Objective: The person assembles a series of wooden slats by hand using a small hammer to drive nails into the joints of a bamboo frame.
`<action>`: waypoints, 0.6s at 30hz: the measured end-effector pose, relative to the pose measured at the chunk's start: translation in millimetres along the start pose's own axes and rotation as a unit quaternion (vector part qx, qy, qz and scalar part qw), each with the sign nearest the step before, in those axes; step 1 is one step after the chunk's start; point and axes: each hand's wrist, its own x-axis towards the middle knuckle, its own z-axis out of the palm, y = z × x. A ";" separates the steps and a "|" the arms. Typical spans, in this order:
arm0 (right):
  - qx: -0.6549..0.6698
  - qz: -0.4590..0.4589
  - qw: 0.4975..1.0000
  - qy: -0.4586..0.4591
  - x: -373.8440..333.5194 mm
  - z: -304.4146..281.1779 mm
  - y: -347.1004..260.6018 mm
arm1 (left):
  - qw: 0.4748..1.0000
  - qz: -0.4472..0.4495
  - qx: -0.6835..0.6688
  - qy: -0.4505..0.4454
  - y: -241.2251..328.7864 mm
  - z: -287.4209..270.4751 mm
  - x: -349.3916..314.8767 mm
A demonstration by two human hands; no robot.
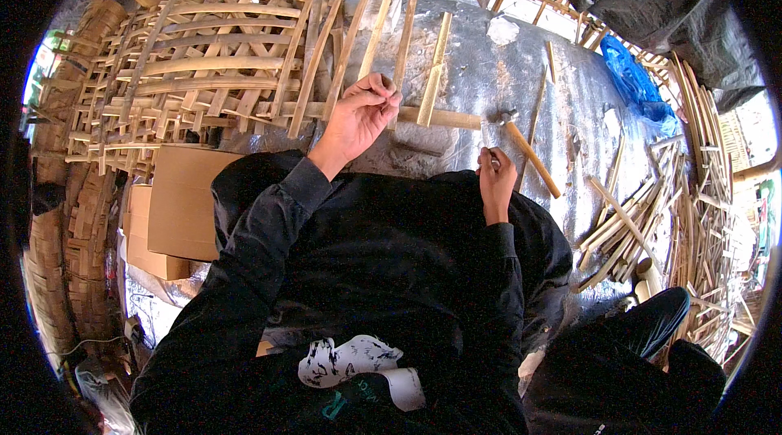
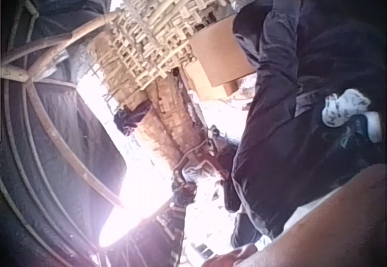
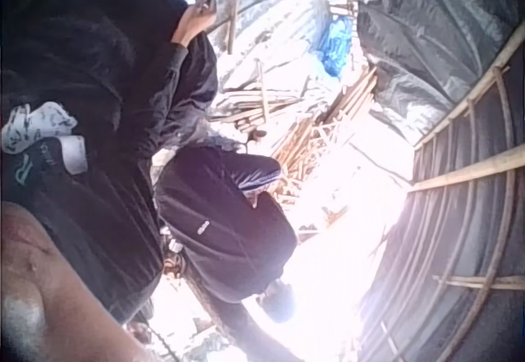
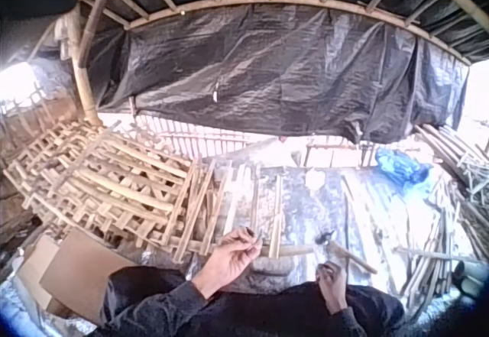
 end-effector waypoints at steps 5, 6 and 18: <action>0.010 0.006 1.000 -0.008 -1.2 2.2 -4.2 | 0.997 0.001 0.071 -0.008 -0.6 -0.9 -1.0; 0.011 0.010 1.000 -0.008 -1.6 1.5 -3.7 | 0.998 0.000 0.070 -0.007 -1.7 1.5 -1.3; -0.015 0.015 1.000 -0.014 2.2 1.9 4.7 | 0.985 0.046 0.093 -0.137 -9.0 45.0 -20.8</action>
